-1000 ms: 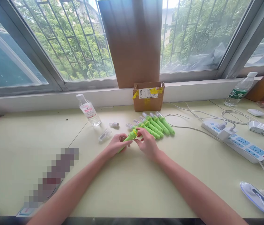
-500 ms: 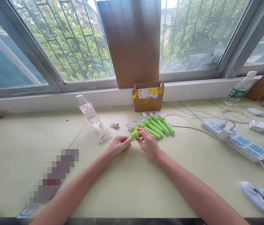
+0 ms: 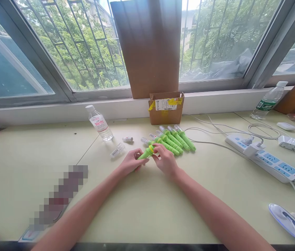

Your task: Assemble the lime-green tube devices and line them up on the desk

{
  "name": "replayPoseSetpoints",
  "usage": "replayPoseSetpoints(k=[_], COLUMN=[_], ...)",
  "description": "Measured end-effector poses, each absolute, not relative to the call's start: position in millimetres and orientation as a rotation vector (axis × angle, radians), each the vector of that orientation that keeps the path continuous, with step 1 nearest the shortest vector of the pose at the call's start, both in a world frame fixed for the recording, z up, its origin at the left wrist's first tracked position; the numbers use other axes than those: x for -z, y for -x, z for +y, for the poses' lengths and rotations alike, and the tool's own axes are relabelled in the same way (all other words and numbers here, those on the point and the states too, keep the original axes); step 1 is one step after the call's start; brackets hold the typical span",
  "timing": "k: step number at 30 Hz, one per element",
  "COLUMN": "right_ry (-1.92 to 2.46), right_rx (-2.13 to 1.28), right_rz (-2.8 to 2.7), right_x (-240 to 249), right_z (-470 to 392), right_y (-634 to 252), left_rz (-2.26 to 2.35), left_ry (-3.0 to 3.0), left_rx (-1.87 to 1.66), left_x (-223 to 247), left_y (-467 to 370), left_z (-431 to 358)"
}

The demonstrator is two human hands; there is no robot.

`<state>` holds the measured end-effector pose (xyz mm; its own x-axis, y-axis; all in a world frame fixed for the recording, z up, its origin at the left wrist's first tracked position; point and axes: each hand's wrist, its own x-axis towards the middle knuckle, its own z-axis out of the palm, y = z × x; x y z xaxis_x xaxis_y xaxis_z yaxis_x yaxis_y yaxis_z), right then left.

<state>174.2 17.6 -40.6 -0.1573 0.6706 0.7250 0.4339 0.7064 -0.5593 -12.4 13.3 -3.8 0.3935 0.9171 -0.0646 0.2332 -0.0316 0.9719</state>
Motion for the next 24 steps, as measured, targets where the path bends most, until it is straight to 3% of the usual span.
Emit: replayPoseSetpoints(k=[24], right_ry=[0.880], right_rx=[-0.343], right_rz=[-1.790], right_x=[40.1], right_z=[18.2], right_y=[-174.2], left_rz=[1.083], left_ry=[-1.561], left_rx=[-0.664], left_x=[-1.8], left_y=[10.5], left_z=[10.8])
